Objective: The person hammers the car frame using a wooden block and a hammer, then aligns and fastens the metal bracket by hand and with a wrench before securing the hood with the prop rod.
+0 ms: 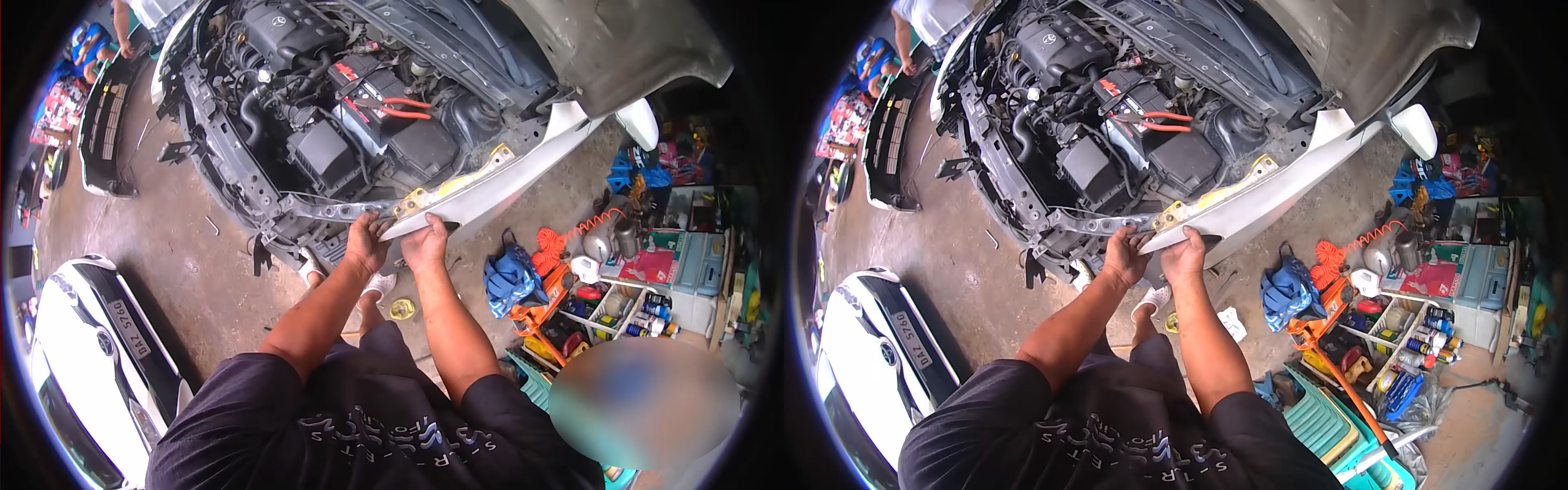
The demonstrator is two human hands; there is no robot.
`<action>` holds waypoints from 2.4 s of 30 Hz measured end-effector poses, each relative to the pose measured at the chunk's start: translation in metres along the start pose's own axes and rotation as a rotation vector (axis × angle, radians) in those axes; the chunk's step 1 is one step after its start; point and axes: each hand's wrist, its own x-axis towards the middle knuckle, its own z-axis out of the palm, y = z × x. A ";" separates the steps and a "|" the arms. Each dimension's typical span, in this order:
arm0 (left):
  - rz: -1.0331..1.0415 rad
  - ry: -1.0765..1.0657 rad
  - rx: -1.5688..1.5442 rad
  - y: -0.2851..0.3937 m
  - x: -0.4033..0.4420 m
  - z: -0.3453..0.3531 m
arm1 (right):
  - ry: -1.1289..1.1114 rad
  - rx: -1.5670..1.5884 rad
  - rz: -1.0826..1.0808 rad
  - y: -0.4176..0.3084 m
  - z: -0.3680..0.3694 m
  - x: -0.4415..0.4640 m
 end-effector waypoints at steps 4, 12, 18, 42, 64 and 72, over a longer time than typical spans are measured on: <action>-0.001 -0.013 0.051 -0.006 0.003 0.003 | -0.024 0.040 -0.031 -0.003 0.010 -0.008; -0.085 0.058 0.222 0.004 0.011 0.006 | 0.020 -0.113 -0.001 -0.011 0.017 -0.005; -0.259 0.256 0.771 0.023 -0.008 0.007 | 0.259 -0.421 0.222 -0.023 0.001 -0.011; 0.206 -0.067 2.153 0.080 0.003 0.075 | -0.393 -3.035 -0.246 -0.033 0.115 0.011; 0.205 -0.227 1.939 0.098 0.016 0.054 | -0.333 -3.147 -0.035 -0.018 0.131 0.010; 0.613 -0.032 1.766 0.220 -0.073 -0.095 | 0.161 -2.554 -0.710 -0.101 0.223 0.087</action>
